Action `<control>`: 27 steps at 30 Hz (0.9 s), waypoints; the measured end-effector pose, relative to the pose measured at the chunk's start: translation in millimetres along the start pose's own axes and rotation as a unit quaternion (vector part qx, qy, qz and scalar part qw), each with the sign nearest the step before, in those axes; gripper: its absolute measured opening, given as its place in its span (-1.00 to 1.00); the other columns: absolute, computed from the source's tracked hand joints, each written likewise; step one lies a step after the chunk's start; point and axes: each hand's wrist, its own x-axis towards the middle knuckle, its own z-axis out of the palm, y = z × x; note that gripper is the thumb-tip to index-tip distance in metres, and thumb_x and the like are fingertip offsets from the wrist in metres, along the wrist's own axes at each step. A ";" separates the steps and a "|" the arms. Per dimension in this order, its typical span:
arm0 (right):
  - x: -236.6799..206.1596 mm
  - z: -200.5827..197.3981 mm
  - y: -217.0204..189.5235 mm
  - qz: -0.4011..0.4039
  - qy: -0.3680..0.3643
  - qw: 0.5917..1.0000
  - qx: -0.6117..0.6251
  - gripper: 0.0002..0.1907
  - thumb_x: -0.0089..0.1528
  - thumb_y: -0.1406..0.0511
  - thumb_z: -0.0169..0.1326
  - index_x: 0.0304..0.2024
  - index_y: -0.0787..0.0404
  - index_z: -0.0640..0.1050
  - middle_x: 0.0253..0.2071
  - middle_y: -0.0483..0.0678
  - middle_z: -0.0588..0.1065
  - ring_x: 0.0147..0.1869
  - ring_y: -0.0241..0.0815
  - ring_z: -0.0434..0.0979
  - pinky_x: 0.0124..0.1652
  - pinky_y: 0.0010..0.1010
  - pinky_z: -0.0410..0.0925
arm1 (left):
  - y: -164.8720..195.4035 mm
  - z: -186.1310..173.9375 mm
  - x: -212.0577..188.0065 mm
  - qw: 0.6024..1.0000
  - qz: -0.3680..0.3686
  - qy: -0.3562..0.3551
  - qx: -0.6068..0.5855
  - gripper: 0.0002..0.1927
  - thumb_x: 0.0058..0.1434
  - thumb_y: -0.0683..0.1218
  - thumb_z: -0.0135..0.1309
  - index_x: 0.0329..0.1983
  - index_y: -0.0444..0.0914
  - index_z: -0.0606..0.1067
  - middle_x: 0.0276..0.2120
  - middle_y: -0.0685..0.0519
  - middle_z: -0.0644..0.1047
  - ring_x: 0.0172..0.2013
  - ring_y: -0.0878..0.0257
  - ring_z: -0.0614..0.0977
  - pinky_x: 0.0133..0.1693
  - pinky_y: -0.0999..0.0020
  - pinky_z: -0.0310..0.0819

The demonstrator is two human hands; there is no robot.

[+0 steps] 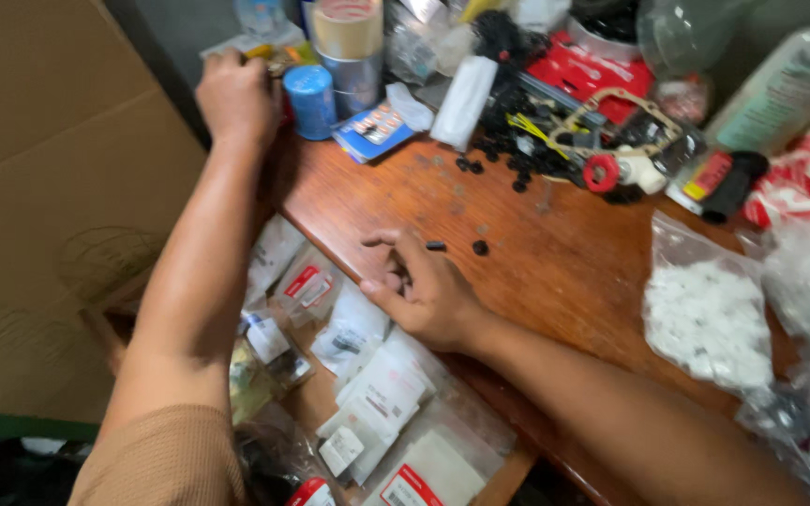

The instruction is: The person uses a screwdriver to manipulate small black plastic pieces on a cluttered wooden workbench, then closes a drawer and picks up a plastic bag containing black rubber rings. The person inspects the bag and its contents while standing at the workbench.

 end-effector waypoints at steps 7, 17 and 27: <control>-14.2 -3.4 8.3 -0.003 -0.020 0.998 -0.063 -0.48 0.24 0.11 0.18 0.21 0.04 0.42 -0.41 -0.16 0.43 -0.35 -0.18 0.53 -0.32 -0.30 0.38 | 5.3 14.6 -22.2 0.998 0.056 -0.020 0.027 -0.71 0.06 -0.04 0.24 -0.15 -0.20 0.64 -0.11 -0.12 0.53 -0.03 -0.14 0.53 -0.22 -0.02 0.49; -22.4 -4.0 1.8 -0.020 -0.071 0.990 -0.118 -0.57 0.22 0.05 0.19 0.10 -0.05 0.50 -0.33 -0.16 0.58 -0.28 -0.14 0.63 -0.29 -0.25 0.42 | 49.0 -67.3 -88.5 0.983 0.071 -0.089 -0.142 -0.67 0.20 -0.08 0.25 0.02 -0.23 0.56 0.02 -0.08 0.49 0.05 -0.03 0.52 0.03 0.08 0.45; -12.8 -6.9 -2.2 -0.078 -0.029 0.989 -0.120 -0.80 0.28 0.18 0.17 -0.13 0.14 0.60 -0.23 -0.02 0.58 -0.17 -0.11 0.63 -0.19 -0.31 0.47 | 82.1 -180.8 -167.4 0.943 0.041 -0.153 -0.294 -0.72 0.14 -0.14 0.28 -0.08 -0.29 0.59 -0.05 -0.09 0.55 -0.07 -0.06 0.54 -0.02 0.10 0.42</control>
